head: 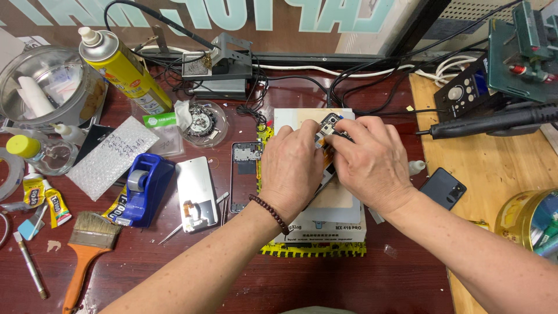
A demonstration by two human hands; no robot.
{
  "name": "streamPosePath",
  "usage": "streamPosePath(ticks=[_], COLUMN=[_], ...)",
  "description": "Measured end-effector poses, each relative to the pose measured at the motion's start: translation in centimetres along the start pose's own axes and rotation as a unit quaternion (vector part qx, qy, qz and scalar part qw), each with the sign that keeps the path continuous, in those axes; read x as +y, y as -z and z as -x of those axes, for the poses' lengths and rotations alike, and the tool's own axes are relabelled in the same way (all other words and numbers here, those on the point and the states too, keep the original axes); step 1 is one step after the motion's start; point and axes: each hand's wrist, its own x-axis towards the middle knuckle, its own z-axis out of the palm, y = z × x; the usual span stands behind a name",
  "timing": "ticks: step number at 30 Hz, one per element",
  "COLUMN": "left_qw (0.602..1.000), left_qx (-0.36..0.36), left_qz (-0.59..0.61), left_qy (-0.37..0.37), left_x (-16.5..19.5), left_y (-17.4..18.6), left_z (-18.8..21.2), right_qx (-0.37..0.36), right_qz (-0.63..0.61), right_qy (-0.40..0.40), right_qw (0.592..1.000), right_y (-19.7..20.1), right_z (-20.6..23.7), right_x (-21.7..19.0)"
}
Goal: The person cleans the inside of a disassembled smartphone frame with a wipe, then removes the old battery from the phone body and seats a new battery into the frame. They then use a screwdriver to fasten screws on the phone while it rests on a box on the workbench.
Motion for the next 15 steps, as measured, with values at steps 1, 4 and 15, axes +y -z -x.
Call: streamPosePath(ticks=[1,4,15], left_qw=[1.0,1.0,1.0], left_qx=[-0.002,-0.005,-0.009], left_qz=[0.0,-0.003,-0.021], left_qy=[0.0,-0.001,-0.004], left_x=[0.0,-0.12,0.31], left_y=[0.0,0.03,0.62], left_z=[0.01,0.09,0.13], right_qx=[0.001,0.008,0.018], right_qz=[0.004,0.012,-0.133], right_qy=[0.005,0.015,-0.034], right_qw=[1.0,1.0,0.99], right_y=[0.01,-0.26,-0.07], right_z=[0.02,0.17,0.62], right_x=[0.01,-0.09,0.35])
